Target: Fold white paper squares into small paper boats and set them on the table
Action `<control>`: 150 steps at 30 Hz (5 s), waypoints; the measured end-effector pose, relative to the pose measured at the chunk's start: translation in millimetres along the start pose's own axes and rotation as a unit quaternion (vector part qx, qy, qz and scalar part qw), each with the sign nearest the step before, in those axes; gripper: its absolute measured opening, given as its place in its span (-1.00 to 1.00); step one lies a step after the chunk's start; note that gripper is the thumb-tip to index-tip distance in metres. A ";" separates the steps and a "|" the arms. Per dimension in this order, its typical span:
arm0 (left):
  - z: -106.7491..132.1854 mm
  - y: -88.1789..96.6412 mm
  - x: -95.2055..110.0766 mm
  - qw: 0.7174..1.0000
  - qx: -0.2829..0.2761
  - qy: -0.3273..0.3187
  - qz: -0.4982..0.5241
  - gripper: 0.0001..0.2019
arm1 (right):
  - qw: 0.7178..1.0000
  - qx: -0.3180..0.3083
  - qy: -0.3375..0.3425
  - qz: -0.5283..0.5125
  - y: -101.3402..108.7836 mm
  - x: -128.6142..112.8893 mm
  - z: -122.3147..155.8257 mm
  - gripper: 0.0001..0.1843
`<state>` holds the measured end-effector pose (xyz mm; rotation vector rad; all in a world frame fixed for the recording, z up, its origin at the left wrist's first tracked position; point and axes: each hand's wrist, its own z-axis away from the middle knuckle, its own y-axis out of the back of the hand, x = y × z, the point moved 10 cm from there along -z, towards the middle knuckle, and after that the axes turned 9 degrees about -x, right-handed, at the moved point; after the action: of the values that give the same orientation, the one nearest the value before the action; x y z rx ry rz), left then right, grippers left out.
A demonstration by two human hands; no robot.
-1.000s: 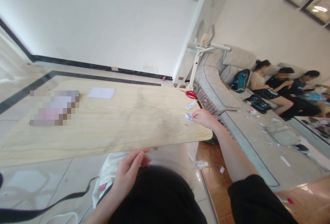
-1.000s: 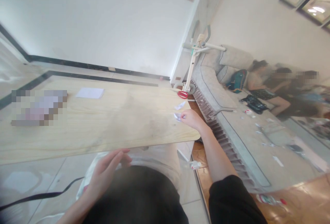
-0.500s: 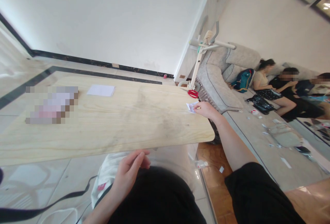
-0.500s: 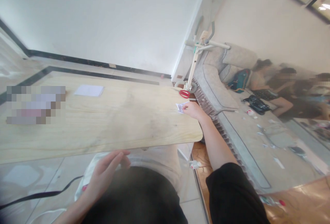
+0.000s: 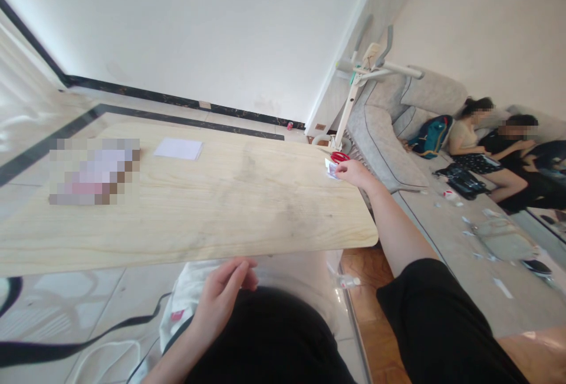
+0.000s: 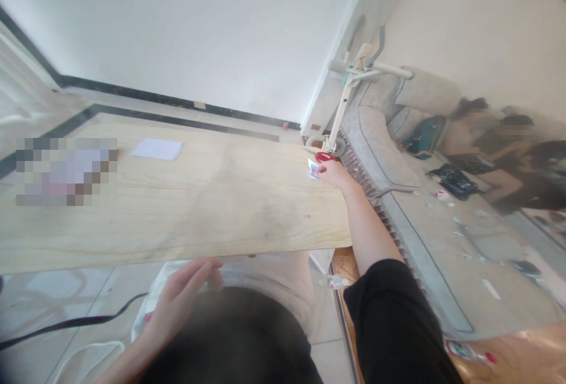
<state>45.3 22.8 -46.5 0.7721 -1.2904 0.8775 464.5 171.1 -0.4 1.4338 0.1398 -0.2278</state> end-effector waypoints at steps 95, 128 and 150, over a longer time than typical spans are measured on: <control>4.1 -0.8 4.1 0.998 -0.006 -0.019 -0.058 -0.64 | 0.998 0.056 -0.043 -0.001 3.5 20.7 65.8 -0.89; 0.5 -9.4 4.9 0.998 -0.031 -0.014 -0.046 -0.64 | 0.982 0.014 0.014 -0.189 31.3 -3.6 59.2 -0.82; 2.2 -6.2 3.5 0.998 -0.028 -0.022 -0.048 -0.68 | 1.000 0.005 -0.030 0.004 18.4 1.8 47.8 -0.85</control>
<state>49.9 18.4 -42.7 0.8059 -1.3010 0.7471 468.8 125.8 23.4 1.4351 0.0838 -0.2658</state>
